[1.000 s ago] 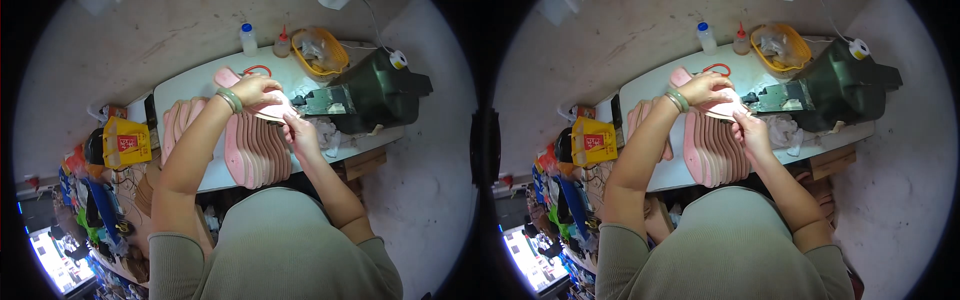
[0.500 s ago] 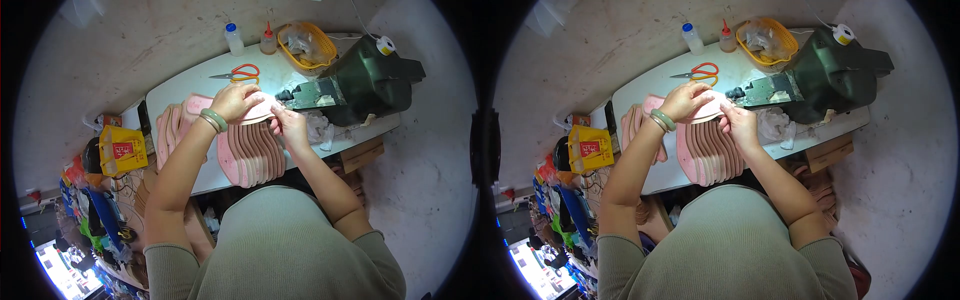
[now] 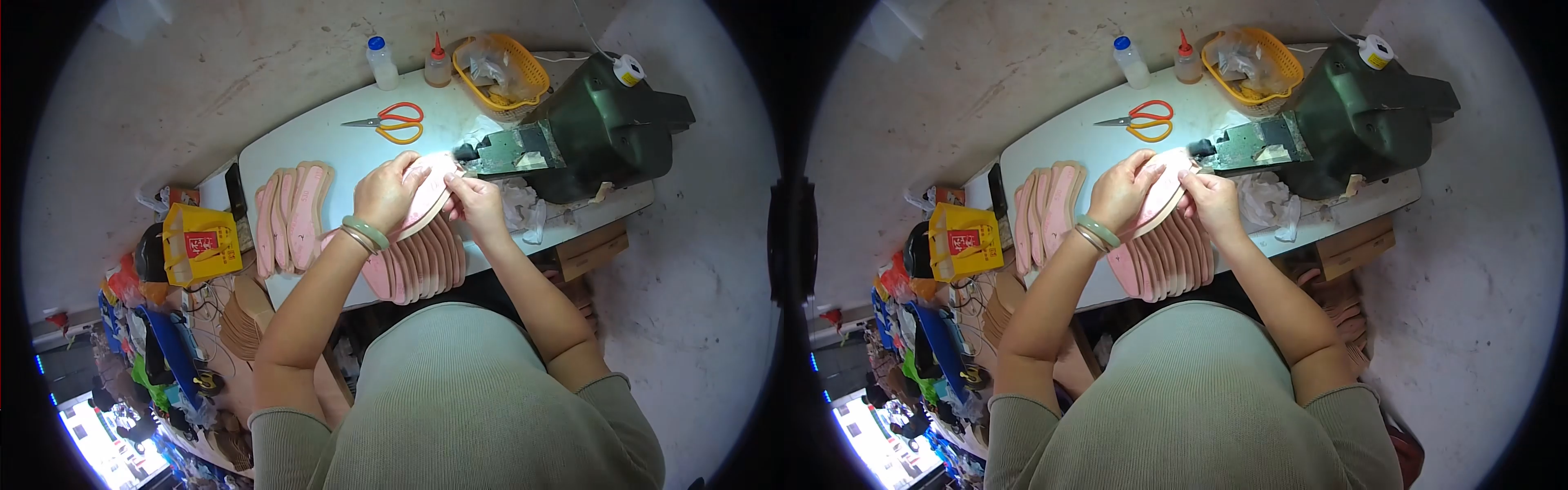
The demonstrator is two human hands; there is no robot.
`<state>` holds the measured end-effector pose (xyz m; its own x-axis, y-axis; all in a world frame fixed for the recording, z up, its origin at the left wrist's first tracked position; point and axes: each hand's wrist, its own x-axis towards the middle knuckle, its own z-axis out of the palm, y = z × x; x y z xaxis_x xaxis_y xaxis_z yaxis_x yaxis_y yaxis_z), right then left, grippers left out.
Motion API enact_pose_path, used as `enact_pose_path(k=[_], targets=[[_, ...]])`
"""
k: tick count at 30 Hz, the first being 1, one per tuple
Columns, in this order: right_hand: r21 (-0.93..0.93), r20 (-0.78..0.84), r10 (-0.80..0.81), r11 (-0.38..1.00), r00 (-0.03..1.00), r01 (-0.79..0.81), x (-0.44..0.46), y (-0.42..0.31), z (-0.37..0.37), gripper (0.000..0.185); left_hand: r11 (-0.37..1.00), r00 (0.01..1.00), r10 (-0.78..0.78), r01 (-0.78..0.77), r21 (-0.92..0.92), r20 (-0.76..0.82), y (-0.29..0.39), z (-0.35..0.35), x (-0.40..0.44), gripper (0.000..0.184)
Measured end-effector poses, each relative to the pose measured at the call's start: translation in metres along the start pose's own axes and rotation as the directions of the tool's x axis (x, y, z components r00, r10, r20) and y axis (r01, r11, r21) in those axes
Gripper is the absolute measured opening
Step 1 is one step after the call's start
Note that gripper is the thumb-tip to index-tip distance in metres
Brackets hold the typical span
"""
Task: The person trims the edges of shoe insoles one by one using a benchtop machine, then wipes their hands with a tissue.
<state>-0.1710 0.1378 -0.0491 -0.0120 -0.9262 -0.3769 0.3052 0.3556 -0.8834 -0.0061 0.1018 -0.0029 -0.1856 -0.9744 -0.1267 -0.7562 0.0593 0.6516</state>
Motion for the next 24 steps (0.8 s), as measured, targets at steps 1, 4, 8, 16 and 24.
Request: enact_pose_path(k=[1,4,8,16,24], targets=[[0.004,-0.009,-0.001,1.000,1.000,0.001,0.001,0.000,0.000,0.030,1.000,0.999,0.007,-0.008,-0.015,-0.039,-0.002,0.005,-0.001,0.037],[-0.014,-0.029,-0.036,0.999,0.999,0.035,0.002,0.002,-0.003,0.030,0.999,0.999,-0.005,0.002,-0.050,-0.050,0.001,0.010,-0.003,0.037],[-0.073,-0.025,-0.063,0.995,0.998,0.061,-0.003,0.001,-0.012,0.030,0.998,0.998,-0.059,0.059,-0.029,-0.001,0.006,0.016,-0.004,0.039],[-0.105,0.121,0.025,0.994,0.992,-0.012,-0.063,0.028,-0.029,0.040,0.991,0.991,-0.011,-0.006,-0.135,-0.130,-0.001,0.041,0.001,0.050],[-0.396,0.109,-0.181,0.894,0.978,0.209,-0.045,0.020,-0.036,0.038,0.946,0.955,-0.138,0.048,-0.321,-0.263,-0.001,0.041,0.012,0.042]])
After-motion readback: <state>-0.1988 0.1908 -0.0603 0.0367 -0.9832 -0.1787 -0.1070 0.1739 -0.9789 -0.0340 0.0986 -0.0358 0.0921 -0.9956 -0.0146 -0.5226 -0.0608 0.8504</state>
